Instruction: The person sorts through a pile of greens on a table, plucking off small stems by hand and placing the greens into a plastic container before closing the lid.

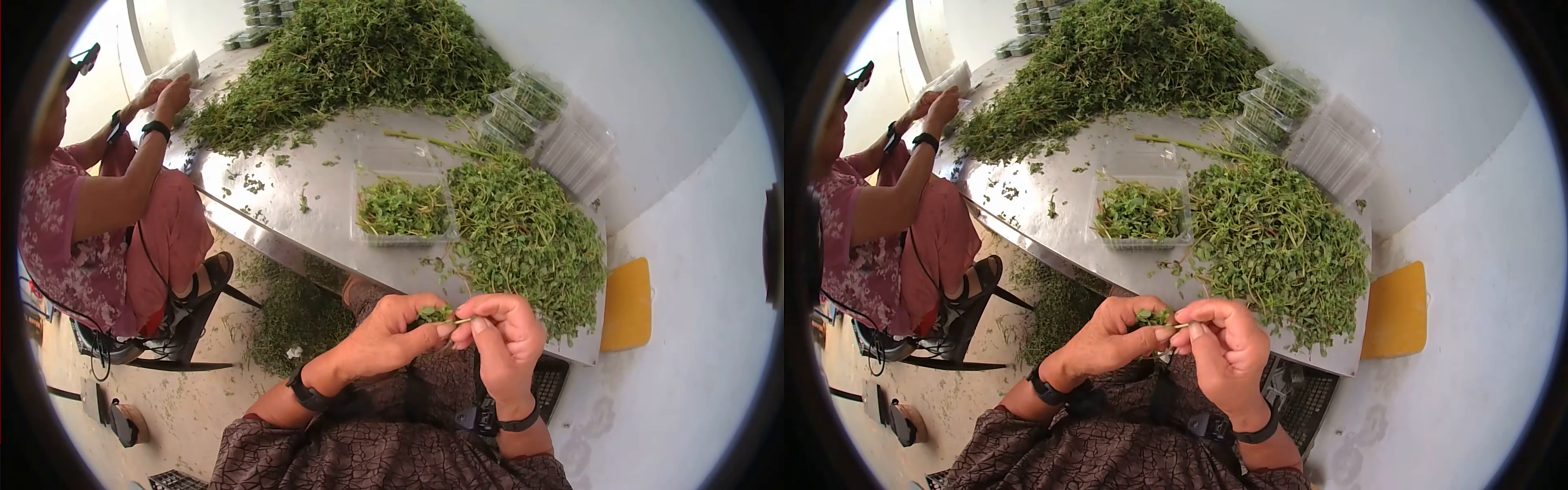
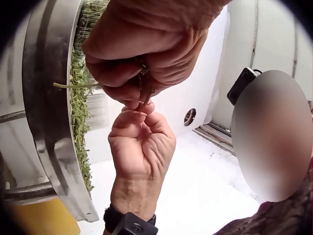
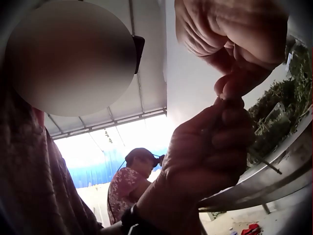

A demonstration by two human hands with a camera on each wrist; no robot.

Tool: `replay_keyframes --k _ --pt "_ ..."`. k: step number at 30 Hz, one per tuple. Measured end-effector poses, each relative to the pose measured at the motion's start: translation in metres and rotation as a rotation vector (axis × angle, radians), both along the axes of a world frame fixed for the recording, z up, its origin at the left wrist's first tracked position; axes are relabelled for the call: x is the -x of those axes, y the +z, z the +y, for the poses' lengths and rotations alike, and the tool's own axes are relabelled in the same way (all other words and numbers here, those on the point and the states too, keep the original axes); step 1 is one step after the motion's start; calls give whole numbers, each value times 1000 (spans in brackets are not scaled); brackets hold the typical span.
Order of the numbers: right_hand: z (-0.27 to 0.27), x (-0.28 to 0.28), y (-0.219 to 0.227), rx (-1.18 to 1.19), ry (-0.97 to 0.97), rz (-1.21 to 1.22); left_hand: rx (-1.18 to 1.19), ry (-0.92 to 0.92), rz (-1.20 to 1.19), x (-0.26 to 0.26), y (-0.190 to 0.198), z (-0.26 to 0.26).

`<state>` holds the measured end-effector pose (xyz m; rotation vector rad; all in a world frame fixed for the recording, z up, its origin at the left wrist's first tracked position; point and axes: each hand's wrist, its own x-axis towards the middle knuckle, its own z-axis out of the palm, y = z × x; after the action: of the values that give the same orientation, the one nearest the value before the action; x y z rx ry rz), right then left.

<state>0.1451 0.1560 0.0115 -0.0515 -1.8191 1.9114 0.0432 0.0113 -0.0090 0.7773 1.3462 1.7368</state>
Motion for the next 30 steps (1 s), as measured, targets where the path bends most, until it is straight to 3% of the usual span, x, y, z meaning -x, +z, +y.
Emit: replay_keyframes --k 2,4,5,7,9,13,20,25,30 --pt "3 1 -1 -113 -77 -11 -4 22 11 1 0 0" --pt "15 4 -1 -796 -144 99 -9 46 21 3 0 0" --pt "16 5 0 -796 -140 101 6 67 147 5 1 0" --pt "16 6 4 -1125 -213 136 24 91 273 7 4 0" --pt "15 7 9 -1229 -224 142 12 165 584 8 6 1" --pt "15 11 18 -1459 -211 195 66 155 687 11 13 1" --pt "11 22 19 -1336 -188 150 47 161 770 18 21 1" --pt "20 45 19 -873 -141 222 -37 144 746 32 31 0" --pt "24 64 39 -632 -182 28 28 410 710 58 56 2"
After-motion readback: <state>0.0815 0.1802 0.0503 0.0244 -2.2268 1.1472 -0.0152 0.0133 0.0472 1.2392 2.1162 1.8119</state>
